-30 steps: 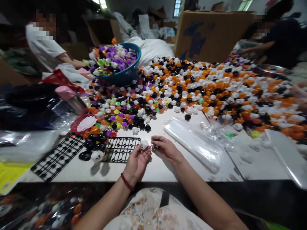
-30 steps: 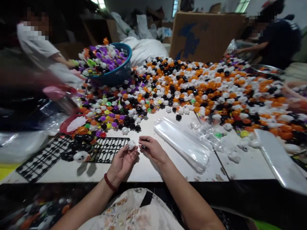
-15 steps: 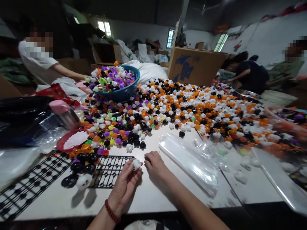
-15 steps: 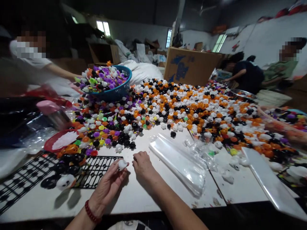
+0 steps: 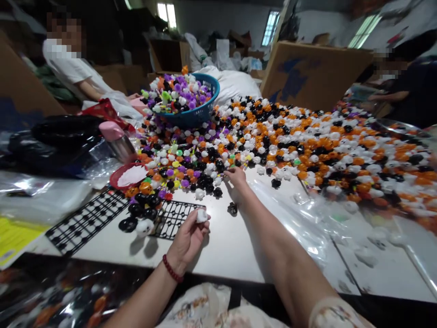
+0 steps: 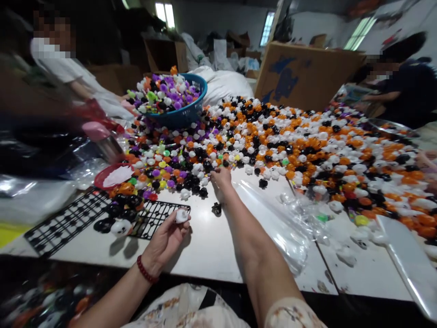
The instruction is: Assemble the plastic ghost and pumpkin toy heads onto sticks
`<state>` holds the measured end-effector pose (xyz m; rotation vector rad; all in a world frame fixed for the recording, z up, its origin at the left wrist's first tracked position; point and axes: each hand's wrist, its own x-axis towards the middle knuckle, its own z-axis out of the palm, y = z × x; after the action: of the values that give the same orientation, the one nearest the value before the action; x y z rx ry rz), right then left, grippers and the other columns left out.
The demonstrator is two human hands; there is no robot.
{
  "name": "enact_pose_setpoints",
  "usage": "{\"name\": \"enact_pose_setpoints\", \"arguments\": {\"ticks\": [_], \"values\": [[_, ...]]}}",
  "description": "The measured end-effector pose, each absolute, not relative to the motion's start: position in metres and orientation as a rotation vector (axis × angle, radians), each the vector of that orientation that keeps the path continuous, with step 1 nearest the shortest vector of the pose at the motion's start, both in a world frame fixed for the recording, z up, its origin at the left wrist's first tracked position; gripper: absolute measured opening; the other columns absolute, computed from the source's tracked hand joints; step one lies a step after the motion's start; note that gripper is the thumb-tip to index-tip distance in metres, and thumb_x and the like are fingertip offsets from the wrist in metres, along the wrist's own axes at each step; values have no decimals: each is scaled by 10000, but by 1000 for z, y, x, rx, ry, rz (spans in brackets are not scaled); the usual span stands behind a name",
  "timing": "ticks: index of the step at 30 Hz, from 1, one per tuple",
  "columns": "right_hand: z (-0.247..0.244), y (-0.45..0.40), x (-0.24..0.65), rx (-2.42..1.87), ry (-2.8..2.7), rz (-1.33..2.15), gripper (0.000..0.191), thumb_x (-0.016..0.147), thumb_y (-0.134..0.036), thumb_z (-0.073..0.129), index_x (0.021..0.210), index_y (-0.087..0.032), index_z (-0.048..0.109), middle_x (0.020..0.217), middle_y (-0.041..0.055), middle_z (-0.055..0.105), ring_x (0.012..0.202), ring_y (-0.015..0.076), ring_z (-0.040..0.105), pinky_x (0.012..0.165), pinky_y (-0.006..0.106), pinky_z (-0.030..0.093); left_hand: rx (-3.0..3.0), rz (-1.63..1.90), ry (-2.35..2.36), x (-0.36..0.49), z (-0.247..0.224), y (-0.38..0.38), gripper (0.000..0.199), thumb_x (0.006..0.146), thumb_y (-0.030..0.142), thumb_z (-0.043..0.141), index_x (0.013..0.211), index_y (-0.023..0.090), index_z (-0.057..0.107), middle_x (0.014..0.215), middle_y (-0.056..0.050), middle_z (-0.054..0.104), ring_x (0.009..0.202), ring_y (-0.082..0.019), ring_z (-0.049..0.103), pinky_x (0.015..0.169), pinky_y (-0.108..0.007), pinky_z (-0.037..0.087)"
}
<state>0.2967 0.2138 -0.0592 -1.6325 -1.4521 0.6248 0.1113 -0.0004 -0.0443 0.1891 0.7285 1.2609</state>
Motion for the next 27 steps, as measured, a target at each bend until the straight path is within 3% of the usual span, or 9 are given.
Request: {"name": "enact_pose_setpoints", "arguments": {"ticks": [6, 9, 14, 21, 27], "values": [[-68, 184, 300, -1538, -1490, 634, 204, 759, -311, 563, 889, -202, 675, 779, 8, 662, 725, 176, 588, 722, 299, 466, 172, 1244, 749, 108, -49, -2, 204, 869, 285, 656, 1002, 134, 622, 832, -68, 661, 669, -110, 623, 609, -204, 535], [-72, 174, 303, -1510, -1533, 630, 153, 717, -275, 590, 826, -201, 667, 788, 22, 642, 749, 194, 577, 767, 340, 470, 194, 1244, 778, 115, -51, -5, 226, 853, 301, 675, 1000, 143, 607, 806, -54, 648, 662, -106, 619, 592, -187, 512], [-73, 181, 299, -1394, -1566, 688, 257, 620, -253, 682, 873, -207, 677, 963, 56, 635, 833, 211, 581, 829, 375, 480, 356, 1207, 837, 127, -50, -16, 285, 813, 354, 717, 965, 152, 585, 784, -26, 621, 638, -88, 602, 568, -167, 467], [-49, 182, 293, -1264, -1351, 882, 322, 679, -333, 644, 959, -173, 655, 843, 34, 668, 736, 183, 603, 732, 355, 504, 477, 1215, 934, 123, -46, -24, 337, 805, 439, 712, 914, 176, 531, 733, 24, 562, 552, -60, 550, 492, -152, 387], [-33, 113, 293, -1078, -1210, 1096, 249, 727, -371, 715, 907, -204, 671, 844, 20, 695, 817, 181, 644, 786, 339, 511, 424, 1321, 959, 121, -46, -21, 417, 782, 543, 702, 843, 175, 514, 710, 31, 556, 513, -53, 505, 476, -167, 383]]}}
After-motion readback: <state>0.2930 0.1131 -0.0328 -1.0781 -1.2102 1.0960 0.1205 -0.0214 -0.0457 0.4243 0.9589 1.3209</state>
